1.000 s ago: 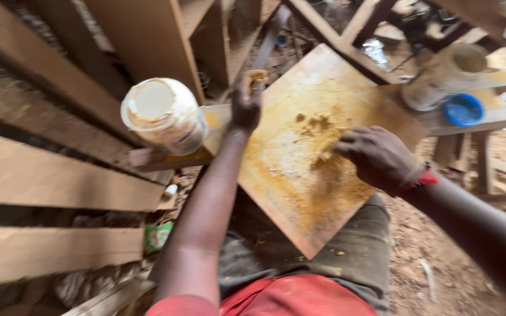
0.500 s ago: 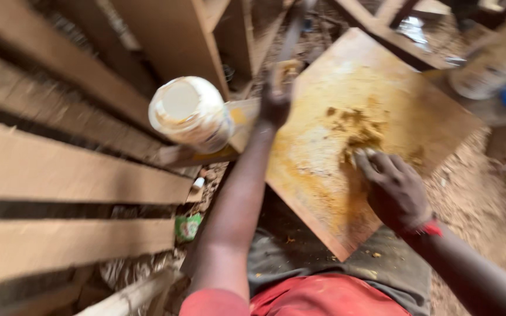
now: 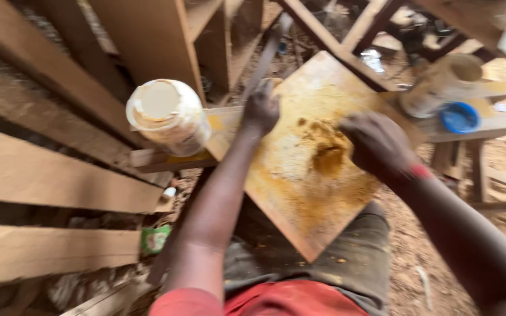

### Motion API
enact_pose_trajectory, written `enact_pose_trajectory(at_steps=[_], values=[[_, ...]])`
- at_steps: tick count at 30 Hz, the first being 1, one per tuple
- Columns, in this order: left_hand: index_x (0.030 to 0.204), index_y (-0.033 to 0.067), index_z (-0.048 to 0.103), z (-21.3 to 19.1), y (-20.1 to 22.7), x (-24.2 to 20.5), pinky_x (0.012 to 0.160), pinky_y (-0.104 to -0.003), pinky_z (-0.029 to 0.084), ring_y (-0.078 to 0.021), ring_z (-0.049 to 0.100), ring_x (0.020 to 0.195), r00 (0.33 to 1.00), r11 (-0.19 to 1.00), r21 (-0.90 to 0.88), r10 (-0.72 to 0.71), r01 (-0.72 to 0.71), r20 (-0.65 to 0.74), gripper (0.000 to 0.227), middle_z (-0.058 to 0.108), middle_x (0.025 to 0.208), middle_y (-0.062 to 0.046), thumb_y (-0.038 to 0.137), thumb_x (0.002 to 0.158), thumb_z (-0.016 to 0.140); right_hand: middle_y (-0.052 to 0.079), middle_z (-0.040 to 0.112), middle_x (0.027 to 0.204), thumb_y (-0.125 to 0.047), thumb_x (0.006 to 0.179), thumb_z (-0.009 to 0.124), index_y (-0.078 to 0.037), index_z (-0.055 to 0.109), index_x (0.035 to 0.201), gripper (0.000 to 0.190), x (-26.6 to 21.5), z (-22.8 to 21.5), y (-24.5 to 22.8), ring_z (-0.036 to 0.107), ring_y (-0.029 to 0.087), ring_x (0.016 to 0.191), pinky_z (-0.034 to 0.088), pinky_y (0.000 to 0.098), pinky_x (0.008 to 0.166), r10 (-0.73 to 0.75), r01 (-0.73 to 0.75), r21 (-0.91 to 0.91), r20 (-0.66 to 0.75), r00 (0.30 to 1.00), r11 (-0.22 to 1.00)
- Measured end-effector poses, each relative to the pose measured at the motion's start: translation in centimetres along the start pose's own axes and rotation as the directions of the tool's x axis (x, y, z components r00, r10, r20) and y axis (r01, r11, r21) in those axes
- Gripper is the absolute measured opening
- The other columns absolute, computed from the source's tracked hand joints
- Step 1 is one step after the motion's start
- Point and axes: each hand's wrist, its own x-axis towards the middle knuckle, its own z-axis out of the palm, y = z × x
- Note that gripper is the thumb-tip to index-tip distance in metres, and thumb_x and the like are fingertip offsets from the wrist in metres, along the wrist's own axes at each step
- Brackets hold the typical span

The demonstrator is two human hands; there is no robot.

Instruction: The person mixes a yellowish powder with a liquid on a flat board using a small flat tool. They repeatedly scrape and fold the mixture to combine the ingredients into a paste.

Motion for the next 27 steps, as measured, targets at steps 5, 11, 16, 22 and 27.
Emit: enact_pose_trajectory(at_steps=[5, 11, 16, 22, 27], values=[[0.126, 0.0098, 0.060, -1.9, 1.6, 0.3, 0.095, -0.053, 0.050, -0.0454, 0.063, 0.109, 0.970, 0.985, -0.043, -0.154, 0.165, 0.187, 0.035, 0.068, 0.116, -0.024, 0.014, 0.092, 0.058, 0.002, 0.075, 0.103, -0.006, 0.095, 0.056, -0.028, 0.076, 0.115, 0.036, 8.4, 4.0, 2.7, 0.072, 0.023, 0.080, 0.057, 0.0392, 0.064, 0.209, -0.220, 0.035, 0.198, 0.958, 0.975], [0.129, 0.0044, 0.057, -1.4, 1.9, 0.6, 0.099, -0.051, 0.050, -0.0470, 0.061, 0.113, 0.990, 0.994, 0.088, -0.071, 0.060, 0.125, 0.038, 0.063, 0.125, -0.028, 0.017, 0.094, 0.059, 0.006, 0.074, 0.102, 0.001, 0.081, 0.054, -0.017, 0.076, 0.106, 0.038, 5.2, 5.4, 4.2, 0.071, 0.026, 0.078, 0.060, 0.0394, 0.060, -0.092, 0.085, 0.141, 0.045, 0.995, 0.986], [0.139, 0.0036, 0.052, -0.9, 2.2, 1.2, 0.102, -0.052, 0.048, -0.0443, 0.060, 0.119, 0.923, 0.969, 0.209, -0.200, 0.135, 0.330, 0.045, 0.056, 0.139, -0.026, 0.016, 0.095, 0.053, 0.006, 0.073, 0.094, -0.002, 0.079, 0.056, -0.014, 0.074, 0.093, 0.025, 0.8, 3.4, 2.8, 0.070, 0.029, 0.088, 0.058, 0.0439, 0.071, -0.072, 0.062, 0.101, 0.098, 0.993, 0.993], [0.147, 0.0041, 0.046, -1.7, 3.2, 1.1, 0.108, -0.050, 0.045, -0.0414, 0.057, 0.126, 0.883, 0.951, 0.268, -0.255, 0.155, 0.395, 0.048, 0.052, 0.146, -0.026, 0.017, 0.101, 0.046, 0.012, 0.071, 0.086, -0.013, 0.093, 0.052, -0.008, 0.070, 0.091, 0.019, -0.2, 2.0, 1.1, 0.071, 0.030, 0.081, 0.059, 0.0431, 0.075, 0.123, -0.167, 0.071, 0.416, 0.901, 0.983], [0.140, 0.0060, 0.052, -1.2, 2.8, 0.8, 0.110, -0.051, 0.045, -0.0415, 0.056, 0.130, 0.876, 0.943, 0.296, -0.266, 0.151, 0.402, 0.043, 0.056, 0.144, -0.021, 0.021, 0.100, 0.046, 0.018, 0.069, 0.080, -0.011, 0.091, 0.056, -0.003, 0.064, 0.082, 0.015, 0.2, 1.2, 1.6, 0.071, 0.036, 0.077, 0.057, 0.0465, 0.065, 0.095, -0.231, 0.295, 0.412, 0.906, 0.927]])
